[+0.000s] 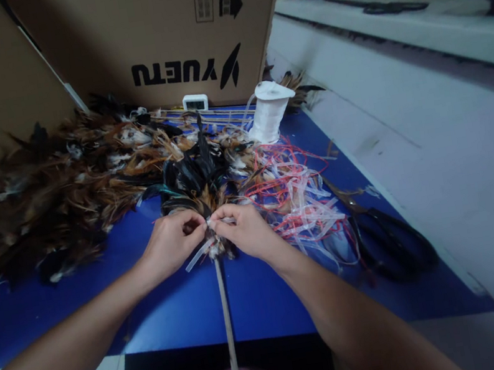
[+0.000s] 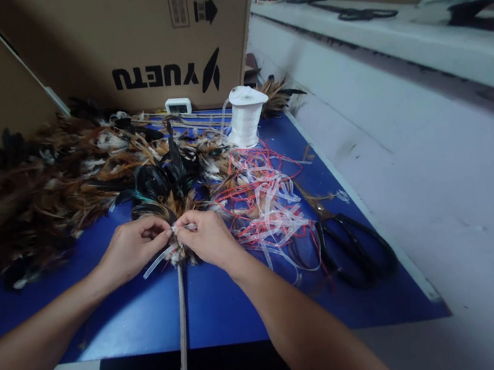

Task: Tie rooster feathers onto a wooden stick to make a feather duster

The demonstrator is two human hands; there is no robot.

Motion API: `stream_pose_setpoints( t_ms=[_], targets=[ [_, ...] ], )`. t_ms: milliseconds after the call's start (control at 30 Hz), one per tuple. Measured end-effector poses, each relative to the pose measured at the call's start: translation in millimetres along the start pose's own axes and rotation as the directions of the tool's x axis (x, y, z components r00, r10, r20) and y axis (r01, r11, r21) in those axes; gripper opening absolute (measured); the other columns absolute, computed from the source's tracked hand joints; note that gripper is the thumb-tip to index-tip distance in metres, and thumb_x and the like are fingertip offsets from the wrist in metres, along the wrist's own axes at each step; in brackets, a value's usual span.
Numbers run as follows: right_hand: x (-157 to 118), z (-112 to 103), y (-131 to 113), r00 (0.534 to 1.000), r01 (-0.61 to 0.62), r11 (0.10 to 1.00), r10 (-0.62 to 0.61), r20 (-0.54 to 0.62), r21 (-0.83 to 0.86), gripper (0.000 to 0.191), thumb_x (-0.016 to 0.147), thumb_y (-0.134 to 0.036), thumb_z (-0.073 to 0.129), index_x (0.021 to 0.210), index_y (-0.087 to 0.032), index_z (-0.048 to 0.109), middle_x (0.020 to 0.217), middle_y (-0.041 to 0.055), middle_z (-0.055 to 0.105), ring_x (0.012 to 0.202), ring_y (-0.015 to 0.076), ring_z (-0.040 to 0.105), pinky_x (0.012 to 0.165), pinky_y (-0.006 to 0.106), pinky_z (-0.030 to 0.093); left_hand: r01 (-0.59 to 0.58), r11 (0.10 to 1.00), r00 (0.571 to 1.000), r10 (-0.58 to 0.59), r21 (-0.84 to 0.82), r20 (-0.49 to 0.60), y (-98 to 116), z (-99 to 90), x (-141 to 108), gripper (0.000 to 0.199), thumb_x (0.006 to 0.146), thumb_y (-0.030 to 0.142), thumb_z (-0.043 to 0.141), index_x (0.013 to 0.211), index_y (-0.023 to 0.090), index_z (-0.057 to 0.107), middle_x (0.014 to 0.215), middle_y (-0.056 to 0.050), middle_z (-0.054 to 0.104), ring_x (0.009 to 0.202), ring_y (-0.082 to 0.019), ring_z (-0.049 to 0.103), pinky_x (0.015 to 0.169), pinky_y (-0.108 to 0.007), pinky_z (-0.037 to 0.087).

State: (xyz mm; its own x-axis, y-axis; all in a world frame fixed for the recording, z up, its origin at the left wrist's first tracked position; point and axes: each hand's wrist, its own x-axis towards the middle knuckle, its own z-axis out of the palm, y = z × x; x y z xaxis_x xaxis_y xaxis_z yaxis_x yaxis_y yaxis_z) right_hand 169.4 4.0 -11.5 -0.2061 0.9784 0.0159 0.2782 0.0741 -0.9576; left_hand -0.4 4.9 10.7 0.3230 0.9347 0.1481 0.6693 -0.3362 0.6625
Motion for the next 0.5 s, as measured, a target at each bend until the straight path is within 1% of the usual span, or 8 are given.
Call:
stream_pose_setpoints(
  t_ms=[100,267,500],
  targets=[
    [0.2,0.5,2.1,1.000,0.000,1.000,0.000,0.002,0.001,0.016,0.074,-0.026,0.056,0.080,-0.015,0.066,0.059,-0.0019,0.058,0.050,0.0070,0.046,0.046,0.018,0.034,-0.032,0.999,0.999,0.033,0.020,-0.036,3.3,0.0,-1.3,0.012,0.076,0.025,0.058,0.077,0.017,0.067,0.069,0.001,0.068,0.060,-0.011,0.061,0.056,-0.020,0.043],
    [-1.0,-0.3,0.5,1.000,0.027,0.998,-0.027,-0.006,-0.052,0.015,0.074,-0.024,0.056,0.080,-0.016,0.067,0.062,-0.0014,0.060,0.052,0.0073,0.047,0.047,0.018,0.034,-0.077,0.996,0.995,0.080,0.042,-0.065,6.0,0.9,-1.9,0.011,0.075,0.024,0.059,0.075,0.016,0.068,0.070,0.000,0.068,0.060,-0.011,0.060,0.056,-0.020,0.043],
    [-2.9,1.0,-5.5,0.999,0.015,0.997,-0.018,-0.033,-0.081,0.015,0.072,-0.024,0.058,0.077,-0.016,0.069,0.057,-0.0020,0.058,0.050,0.0071,0.046,0.046,0.018,0.033,-0.103,0.988,0.988,0.115,0.115,-0.103,7.3,3.3,-1.7,0.009,0.073,0.018,0.059,0.073,0.016,0.067,0.067,0.000,0.068,0.058,-0.011,0.059,0.057,-0.021,0.042]
  ],
)
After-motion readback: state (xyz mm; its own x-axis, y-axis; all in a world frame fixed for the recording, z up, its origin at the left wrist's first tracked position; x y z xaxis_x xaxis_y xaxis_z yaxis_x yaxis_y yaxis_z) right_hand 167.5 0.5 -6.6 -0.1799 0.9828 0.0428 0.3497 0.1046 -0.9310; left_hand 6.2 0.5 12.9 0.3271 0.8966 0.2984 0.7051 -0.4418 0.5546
